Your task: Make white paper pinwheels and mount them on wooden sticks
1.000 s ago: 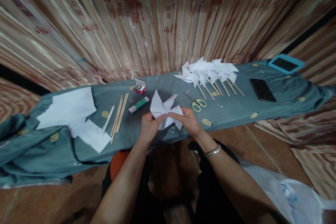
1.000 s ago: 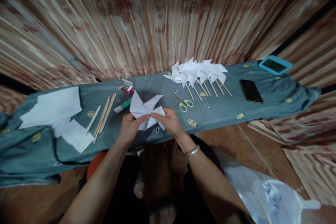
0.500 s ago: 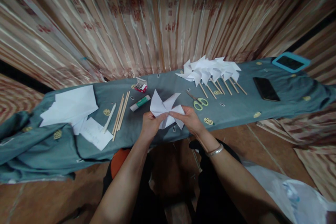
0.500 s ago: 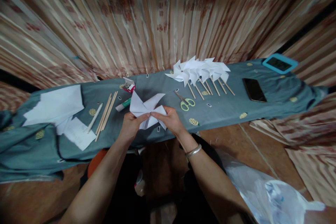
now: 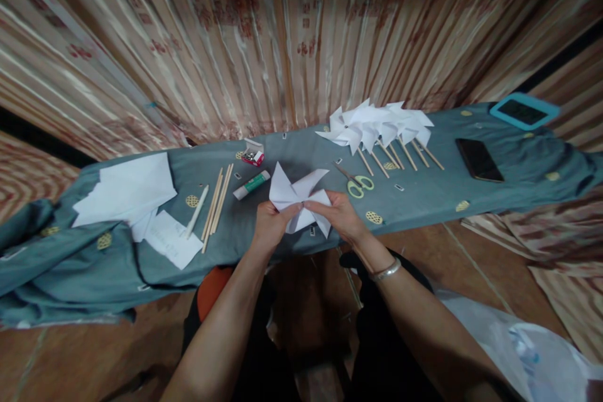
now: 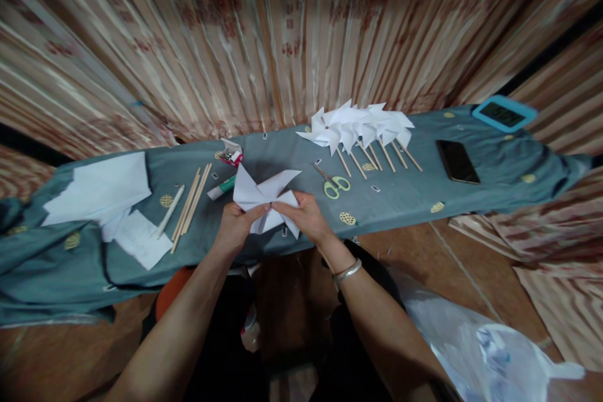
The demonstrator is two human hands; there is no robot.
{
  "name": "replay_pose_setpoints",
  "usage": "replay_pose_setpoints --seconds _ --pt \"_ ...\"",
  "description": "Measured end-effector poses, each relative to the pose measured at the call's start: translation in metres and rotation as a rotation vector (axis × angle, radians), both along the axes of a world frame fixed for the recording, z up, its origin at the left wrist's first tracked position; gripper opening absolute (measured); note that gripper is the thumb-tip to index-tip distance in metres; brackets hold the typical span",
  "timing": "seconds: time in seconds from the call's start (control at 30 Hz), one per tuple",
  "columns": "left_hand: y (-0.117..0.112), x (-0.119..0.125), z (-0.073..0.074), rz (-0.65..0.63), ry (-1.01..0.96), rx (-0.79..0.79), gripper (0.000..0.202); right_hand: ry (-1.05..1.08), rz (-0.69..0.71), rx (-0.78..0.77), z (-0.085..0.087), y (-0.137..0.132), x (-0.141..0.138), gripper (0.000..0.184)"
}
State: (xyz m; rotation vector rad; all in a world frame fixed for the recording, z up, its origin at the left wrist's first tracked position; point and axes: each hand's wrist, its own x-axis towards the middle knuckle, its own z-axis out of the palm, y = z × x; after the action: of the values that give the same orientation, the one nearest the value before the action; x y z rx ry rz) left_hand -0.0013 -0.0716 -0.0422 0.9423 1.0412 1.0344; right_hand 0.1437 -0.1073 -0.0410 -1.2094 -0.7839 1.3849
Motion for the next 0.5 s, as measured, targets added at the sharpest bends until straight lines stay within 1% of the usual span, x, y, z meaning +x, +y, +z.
replay_pose_setpoints --seconds 0.17,0.3,0.5 --pt "-0.0018 0.0006 0.0017 0.028 -0.013 -0.019 0.033 0.013 -0.001 0.014 -0.0033 0.0003 -0.0040 0.034" --pt "-0.0017 -0.0009 0.0023 0.021 -0.001 -0.035 0.034 0.026 -0.001 0.004 -0.0061 0.0014 -0.0053 0.033" --pt "-0.0011 -0.0029 0.0014 0.011 -0.011 -0.027 0.033 0.007 -0.002 -0.008 -0.0047 0.0023 -0.0044 0.034"
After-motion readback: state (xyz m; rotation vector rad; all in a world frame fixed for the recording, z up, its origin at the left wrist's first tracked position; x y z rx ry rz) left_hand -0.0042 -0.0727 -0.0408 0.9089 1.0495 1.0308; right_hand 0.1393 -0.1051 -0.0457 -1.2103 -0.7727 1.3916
